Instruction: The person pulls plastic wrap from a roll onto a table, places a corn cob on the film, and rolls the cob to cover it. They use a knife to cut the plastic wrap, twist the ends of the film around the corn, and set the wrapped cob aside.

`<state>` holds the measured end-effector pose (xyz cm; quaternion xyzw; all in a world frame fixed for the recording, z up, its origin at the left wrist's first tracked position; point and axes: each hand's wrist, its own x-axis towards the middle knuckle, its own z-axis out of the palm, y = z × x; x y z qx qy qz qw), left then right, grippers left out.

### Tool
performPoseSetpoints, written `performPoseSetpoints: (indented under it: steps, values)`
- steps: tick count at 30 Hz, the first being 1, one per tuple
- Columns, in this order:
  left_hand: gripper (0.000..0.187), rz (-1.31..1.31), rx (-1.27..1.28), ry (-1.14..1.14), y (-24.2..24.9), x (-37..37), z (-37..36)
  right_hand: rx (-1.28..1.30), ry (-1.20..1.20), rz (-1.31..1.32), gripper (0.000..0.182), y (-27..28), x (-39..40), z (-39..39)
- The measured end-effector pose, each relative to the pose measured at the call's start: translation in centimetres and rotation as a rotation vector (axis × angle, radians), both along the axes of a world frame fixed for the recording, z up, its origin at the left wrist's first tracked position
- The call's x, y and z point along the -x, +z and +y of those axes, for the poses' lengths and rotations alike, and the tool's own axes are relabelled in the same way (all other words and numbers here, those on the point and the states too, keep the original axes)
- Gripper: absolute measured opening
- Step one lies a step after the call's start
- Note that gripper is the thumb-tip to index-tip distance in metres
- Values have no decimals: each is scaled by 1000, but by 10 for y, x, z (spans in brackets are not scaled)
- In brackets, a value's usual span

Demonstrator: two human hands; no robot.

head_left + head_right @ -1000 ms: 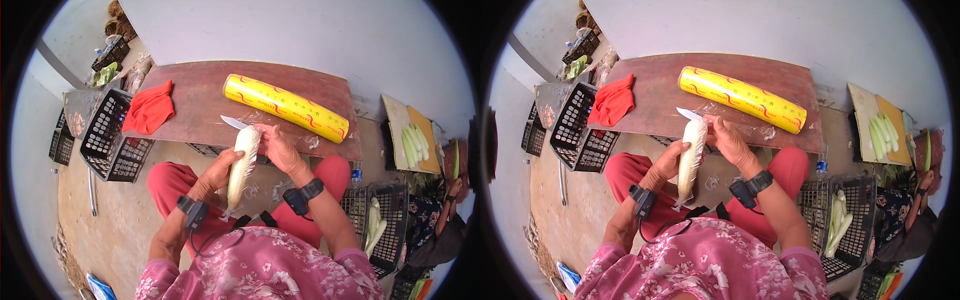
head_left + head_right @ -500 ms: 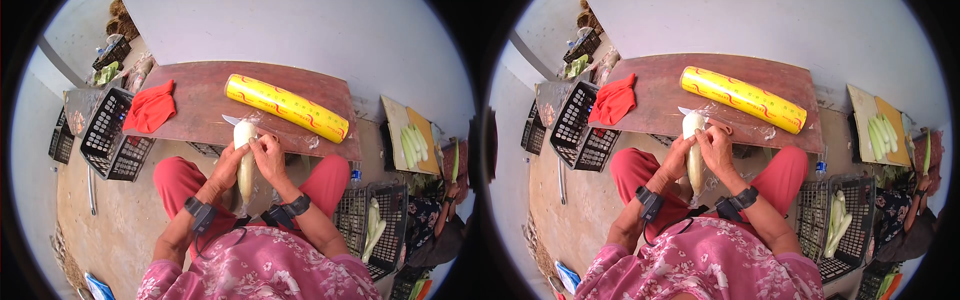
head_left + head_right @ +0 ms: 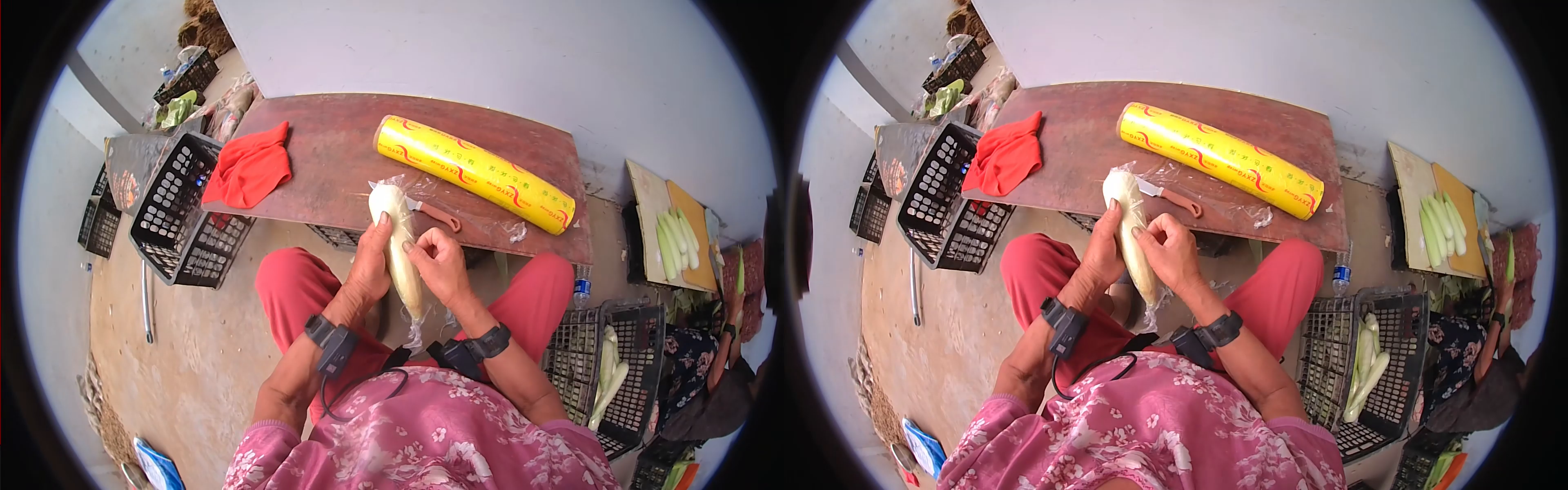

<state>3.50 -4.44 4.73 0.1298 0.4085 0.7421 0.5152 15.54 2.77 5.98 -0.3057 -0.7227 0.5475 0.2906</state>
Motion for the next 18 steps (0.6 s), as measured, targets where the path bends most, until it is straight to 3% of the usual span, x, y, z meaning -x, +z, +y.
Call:
performPoseSetpoints:
  steps: [11, 18]
  values:
    - [46, -196, 41, 96, -4, 1, 5, -330, -207, 30, 14, -1, 2, -19]
    - [43, -183, 130, 178, -4, 4, 7, -254, -148, -138, 13, -18, 2, -11]
